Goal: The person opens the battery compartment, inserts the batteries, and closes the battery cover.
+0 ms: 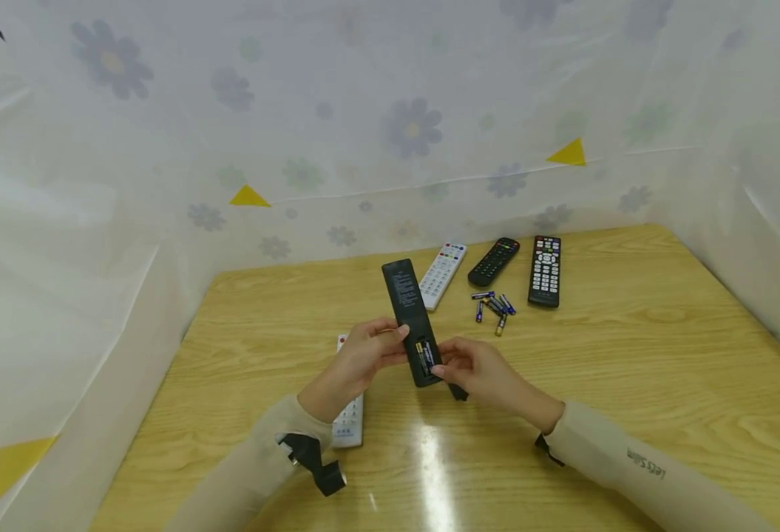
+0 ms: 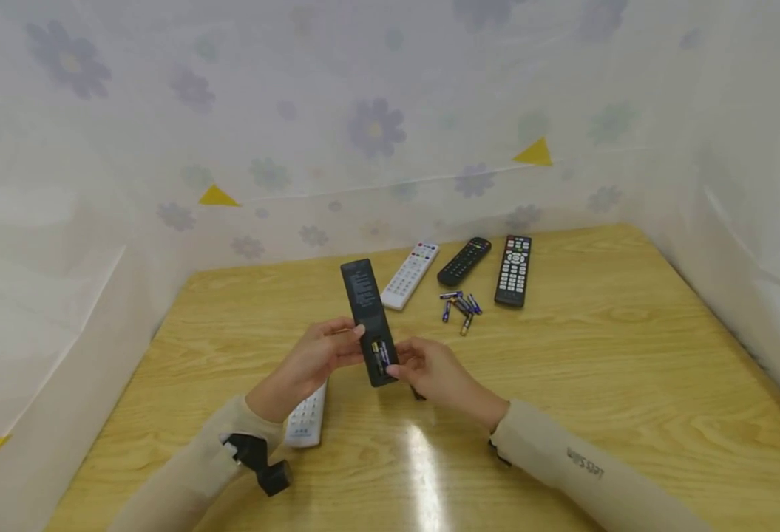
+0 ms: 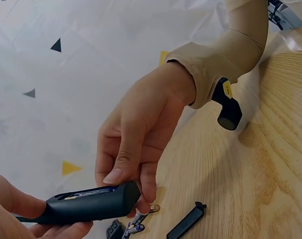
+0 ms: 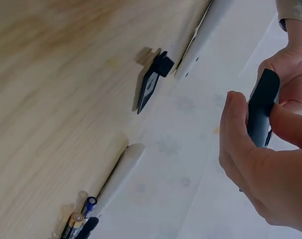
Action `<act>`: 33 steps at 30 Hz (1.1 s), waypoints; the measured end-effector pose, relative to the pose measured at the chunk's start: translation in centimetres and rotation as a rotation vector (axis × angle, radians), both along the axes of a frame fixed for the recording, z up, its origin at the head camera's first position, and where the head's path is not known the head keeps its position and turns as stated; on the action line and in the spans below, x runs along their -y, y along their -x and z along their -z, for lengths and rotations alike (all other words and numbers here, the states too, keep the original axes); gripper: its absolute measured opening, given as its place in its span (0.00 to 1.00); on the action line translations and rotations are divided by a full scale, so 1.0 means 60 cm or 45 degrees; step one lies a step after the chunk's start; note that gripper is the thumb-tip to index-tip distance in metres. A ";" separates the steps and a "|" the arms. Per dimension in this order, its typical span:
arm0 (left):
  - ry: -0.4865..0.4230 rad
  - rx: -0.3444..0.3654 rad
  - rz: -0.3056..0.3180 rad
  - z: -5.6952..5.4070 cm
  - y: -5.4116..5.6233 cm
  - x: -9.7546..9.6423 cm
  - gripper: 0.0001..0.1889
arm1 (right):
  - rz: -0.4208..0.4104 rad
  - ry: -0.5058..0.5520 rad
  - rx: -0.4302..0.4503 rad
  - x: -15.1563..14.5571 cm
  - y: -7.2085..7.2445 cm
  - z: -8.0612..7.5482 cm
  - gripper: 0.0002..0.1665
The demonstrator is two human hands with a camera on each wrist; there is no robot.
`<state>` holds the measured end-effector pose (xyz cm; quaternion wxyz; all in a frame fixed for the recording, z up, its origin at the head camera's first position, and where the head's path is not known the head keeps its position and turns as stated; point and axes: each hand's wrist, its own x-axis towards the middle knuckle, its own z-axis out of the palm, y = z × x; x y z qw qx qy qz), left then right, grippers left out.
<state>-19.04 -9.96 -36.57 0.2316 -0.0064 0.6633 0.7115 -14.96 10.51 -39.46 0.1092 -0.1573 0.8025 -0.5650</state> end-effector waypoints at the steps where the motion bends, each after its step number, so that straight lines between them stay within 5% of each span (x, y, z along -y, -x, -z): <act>1: 0.002 -0.001 -0.006 0.002 0.001 0.000 0.12 | -0.003 -0.057 -0.057 -0.001 0.000 0.002 0.18; 6: 0.024 0.013 -0.055 0.006 0.008 0.003 0.11 | -0.015 -0.395 -0.300 -0.006 -0.001 0.012 0.17; 13: 0.027 0.045 -0.082 0.005 0.012 0.009 0.12 | -0.112 -0.837 -0.191 -0.002 -0.015 0.022 0.32; 21: 0.040 0.054 -0.057 -0.001 0.011 0.011 0.12 | -0.186 -0.930 -0.266 0.006 -0.012 0.025 0.17; 27: 0.027 0.049 -0.038 -0.003 0.007 0.010 0.12 | -0.217 -0.982 -0.287 0.006 -0.011 0.020 0.16; 33: 0.013 0.047 -0.043 -0.005 0.004 0.009 0.13 | -0.155 -0.882 -0.257 -0.005 -0.006 0.015 0.10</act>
